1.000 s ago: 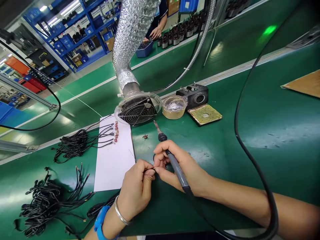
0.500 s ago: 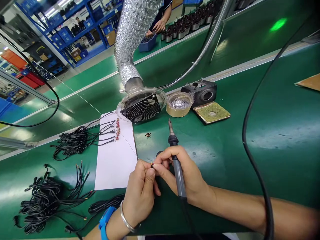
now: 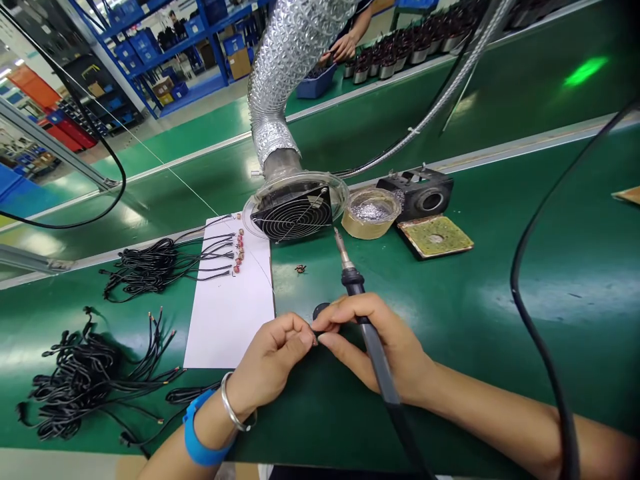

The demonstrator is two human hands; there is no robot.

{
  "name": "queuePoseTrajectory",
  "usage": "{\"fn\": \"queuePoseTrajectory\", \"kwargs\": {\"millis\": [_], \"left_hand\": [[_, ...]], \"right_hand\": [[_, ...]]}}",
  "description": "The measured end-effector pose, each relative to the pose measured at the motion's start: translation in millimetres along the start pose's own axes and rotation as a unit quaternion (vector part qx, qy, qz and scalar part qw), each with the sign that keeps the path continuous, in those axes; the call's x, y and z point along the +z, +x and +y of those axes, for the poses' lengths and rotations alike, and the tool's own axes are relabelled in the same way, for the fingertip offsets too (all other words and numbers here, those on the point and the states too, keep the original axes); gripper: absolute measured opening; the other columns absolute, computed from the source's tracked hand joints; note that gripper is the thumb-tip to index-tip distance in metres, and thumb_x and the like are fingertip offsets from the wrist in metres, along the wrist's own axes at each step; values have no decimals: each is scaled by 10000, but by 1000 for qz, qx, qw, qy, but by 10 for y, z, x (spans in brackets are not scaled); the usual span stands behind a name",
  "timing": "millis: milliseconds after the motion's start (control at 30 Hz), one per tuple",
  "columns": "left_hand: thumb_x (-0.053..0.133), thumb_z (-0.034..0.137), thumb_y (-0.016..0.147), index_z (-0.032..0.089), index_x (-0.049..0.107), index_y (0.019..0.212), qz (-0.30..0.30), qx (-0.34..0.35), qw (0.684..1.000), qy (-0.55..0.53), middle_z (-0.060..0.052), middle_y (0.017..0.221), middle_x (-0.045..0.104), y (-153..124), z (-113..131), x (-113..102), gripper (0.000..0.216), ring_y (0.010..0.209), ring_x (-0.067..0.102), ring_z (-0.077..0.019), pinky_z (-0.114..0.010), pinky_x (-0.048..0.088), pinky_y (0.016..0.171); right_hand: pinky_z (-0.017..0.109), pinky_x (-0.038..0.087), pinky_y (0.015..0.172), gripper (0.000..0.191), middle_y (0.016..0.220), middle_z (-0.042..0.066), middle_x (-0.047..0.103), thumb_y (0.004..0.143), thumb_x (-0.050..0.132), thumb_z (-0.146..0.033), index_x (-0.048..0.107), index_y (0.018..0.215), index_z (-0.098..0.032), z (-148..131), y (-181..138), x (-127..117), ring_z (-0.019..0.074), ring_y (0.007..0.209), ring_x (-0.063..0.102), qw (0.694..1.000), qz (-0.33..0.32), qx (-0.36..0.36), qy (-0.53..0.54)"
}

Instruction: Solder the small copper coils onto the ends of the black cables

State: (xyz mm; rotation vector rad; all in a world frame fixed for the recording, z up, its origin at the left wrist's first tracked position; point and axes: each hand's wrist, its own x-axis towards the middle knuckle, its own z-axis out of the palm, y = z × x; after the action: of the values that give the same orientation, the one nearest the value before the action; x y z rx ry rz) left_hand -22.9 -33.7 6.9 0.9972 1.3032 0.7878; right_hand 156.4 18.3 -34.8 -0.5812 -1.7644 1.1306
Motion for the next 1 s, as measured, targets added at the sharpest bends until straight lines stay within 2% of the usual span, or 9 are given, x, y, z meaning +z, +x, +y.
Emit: {"fn": "queuePoseTrajectory", "kwargs": {"millis": [133, 300, 433, 533, 600, 700, 767, 867, 1000], "left_hand": [[579, 540, 868, 164, 522, 776, -30, -2, 1000, 7, 51, 652, 362, 0, -20, -22, 391, 614, 283, -101, -238, 218, 565], [573, 565, 860, 161, 516, 788, -78, -16, 996, 27, 49, 661, 359, -9, -43, -76, 415, 610, 268, -100, -248, 189, 555], [550, 559, 874, 169, 498, 790, -93, -29, 994, 48, 63, 636, 318, -7, -77, -91, 402, 587, 244, -98, -252, 175, 537], [493, 481, 927, 179, 489, 804, -77, -20, 990, 114, 65, 622, 334, -19, -89, -78, 327, 577, 263, -102, -252, 208, 532], [454, 407, 955, 184, 487, 813, -53, 9, 983, 177, 49, 652, 406, -35, -80, -56, 266, 601, 329, -110, -254, 258, 555], [457, 269, 940, 193, 457, 783, -32, 48, 969, 241, 29, 713, 487, -60, -45, -18, 174, 650, 412, -122, -260, 307, 597], [457, 229, 928, 197, 453, 782, -24, 55, 962, 266, 29, 711, 498, -70, -13, -6, 149, 647, 426, -126, -261, 315, 598], [440, 292, 956, 200, 491, 831, -22, 55, 957, 286, 27, 705, 506, -69, 33, -20, 164, 641, 436, -132, -263, 325, 601], [438, 358, 970, 196, 515, 876, -59, 37, 970, 232, 19, 720, 540, -54, 55, -73, 202, 658, 481, -133, -257, 360, 621]], "right_hand": [[294, 555, 718, 275, 849, -10, 667, 864, 632, -108, 496, 1040, -270, 15, 10, 28, 156, 783, 683, 1000, -14, -11, -1], [264, 539, 644, 237, 823, -17, 670, 876, 630, -114, 510, 1018, -262, 51, -5, 15, 134, 697, 661, 999, -34, -24, 13], [264, 532, 632, 250, 832, -2, 660, 866, 608, -89, 494, 1024, -244, 58, -29, -5, 138, 703, 650, 997, -40, -54, -23], [292, 537, 702, 277, 858, 21, 661, 843, 577, -42, 502, 1042, -219, -1, -18, 6, 155, 767, 646, 992, -44, -97, -67], [314, 537, 759, 307, 904, 42, 672, 824, 577, -31, 507, 1070, -201, -72, 6, 39, 168, 816, 643, 988, -48, -124, -77], [312, 532, 736, 283, 891, 43, 673, 826, 585, -53, 511, 1061, -194, -171, 49, 100, 173, 792, 622, 984, -55, -142, -94], [286, 520, 679, 243, 839, 27, 657, 857, 547, -55, 516, 1048, -203, -194, 72, 103, 161, 740, 593, 981, -60, -140, -120], [262, 518, 660, 209, 825, 11, 634, 891, 504, -68, 507, 1033, -221, -154, 92, 16, 143, 713, 586, 983, -70, -94, -139], [241, 544, 664, 250, 832, 0, 666, 902, 549, -112, 458, 1097, -239, -78, 110, -135, 131, 726, 657, 993, -100, -19, -65]]}}
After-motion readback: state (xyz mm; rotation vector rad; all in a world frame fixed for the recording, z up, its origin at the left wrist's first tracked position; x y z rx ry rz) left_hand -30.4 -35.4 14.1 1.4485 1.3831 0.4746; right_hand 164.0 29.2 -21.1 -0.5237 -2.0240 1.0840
